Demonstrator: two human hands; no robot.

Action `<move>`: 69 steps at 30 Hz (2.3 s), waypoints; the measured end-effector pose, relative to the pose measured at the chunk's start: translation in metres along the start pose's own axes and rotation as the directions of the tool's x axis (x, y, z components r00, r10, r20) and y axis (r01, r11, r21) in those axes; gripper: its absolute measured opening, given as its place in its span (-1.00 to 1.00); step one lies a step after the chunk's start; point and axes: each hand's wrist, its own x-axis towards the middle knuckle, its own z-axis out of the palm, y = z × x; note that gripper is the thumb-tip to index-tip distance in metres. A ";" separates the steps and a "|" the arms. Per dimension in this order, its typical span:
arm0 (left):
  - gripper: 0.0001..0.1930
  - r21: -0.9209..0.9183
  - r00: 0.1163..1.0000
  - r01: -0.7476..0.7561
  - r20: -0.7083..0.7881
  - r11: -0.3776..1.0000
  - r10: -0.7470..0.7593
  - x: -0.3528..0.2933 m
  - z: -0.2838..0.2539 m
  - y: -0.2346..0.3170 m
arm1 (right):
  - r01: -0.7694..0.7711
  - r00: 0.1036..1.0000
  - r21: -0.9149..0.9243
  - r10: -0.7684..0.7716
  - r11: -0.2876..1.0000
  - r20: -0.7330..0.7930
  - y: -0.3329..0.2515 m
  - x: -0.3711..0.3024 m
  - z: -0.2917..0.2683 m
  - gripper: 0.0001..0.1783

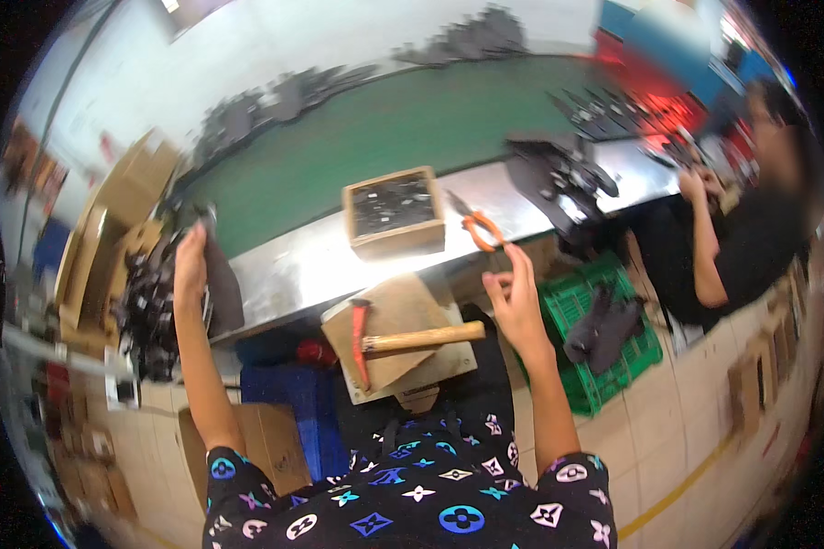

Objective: Hammering heels and attaching components to shoe soles at a manufacturing workbench.

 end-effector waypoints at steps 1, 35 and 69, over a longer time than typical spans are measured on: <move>-0.42 0.343 0.976 0.205 0.000 0.916 -0.218 0.006 0.010 -0.024 | 0.013 0.996 -0.061 -0.019 0.998 -0.091 0.015 0.011 -0.007 -0.38; -0.74 0.667 0.869 -0.395 0.495 0.631 0.021 -0.081 0.070 -0.078 | -0.091 0.908 -0.851 -0.309 0.518 -0.285 0.101 0.247 -0.118 -0.59; -0.42 0.794 0.950 -0.313 0.248 0.522 0.191 -0.194 0.273 0.027 | -0.411 0.900 0.068 0.417 0.909 -0.131 0.034 -0.203 -0.054 -0.60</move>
